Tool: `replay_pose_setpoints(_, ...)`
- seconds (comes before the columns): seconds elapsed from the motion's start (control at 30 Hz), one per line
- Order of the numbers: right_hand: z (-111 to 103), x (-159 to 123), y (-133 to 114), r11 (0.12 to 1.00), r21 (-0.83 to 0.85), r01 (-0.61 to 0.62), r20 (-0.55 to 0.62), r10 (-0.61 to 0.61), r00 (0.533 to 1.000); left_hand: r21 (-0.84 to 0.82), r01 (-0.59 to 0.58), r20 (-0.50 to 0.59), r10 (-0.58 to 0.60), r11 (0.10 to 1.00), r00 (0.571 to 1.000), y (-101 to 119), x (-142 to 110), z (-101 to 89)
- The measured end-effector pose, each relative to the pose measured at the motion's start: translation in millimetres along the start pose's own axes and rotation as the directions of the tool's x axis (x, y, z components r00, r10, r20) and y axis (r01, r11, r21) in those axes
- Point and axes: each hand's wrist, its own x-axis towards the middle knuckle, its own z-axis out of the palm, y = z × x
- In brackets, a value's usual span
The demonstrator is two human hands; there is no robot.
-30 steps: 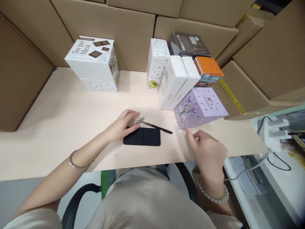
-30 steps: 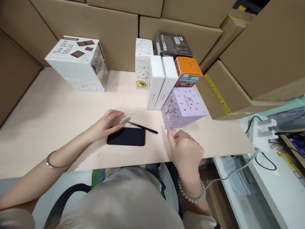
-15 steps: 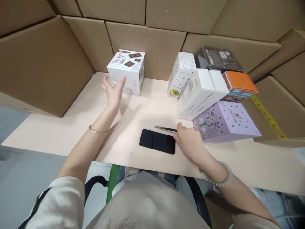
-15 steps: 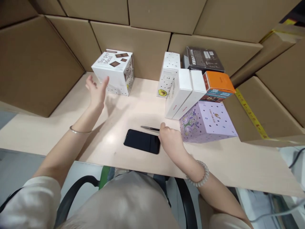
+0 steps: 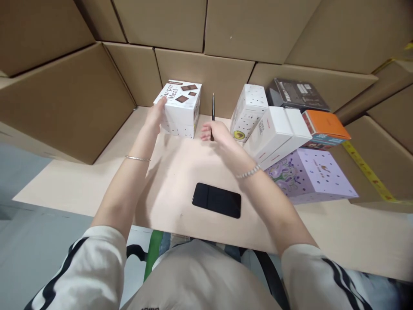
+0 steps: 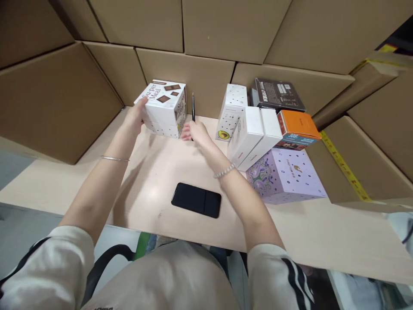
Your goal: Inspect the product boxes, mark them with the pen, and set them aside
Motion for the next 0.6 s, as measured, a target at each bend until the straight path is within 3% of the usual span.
replay_pose_setpoints(0.1,18,37,-9,0.991,0.134,0.004,-0.027,-0.001,1.0,-0.028,0.092,-0.078,-0.094,0.995,0.993,5,-10,0.4)
replay_pose_setpoints(0.27,33,52,-7,0.92,0.392,0.006,0.03,-0.019,0.999,-0.059,-0.047,-0.045,0.045,0.997,0.998,14,-41,4.5)
replay_pose_setpoints(0.43,25,38,8,0.908,0.415,0.056,0.04,-0.08,0.996,-0.049,-0.131,0.058,0.134,0.99,0.989,13,-78,4.4)
replay_pose_setpoints(0.6,2,-10,37,0.894,0.436,0.1,0.016,-0.118,0.993,-0.016,-0.121,0.182,0.121,0.993,0.976,14,-116,12.3)
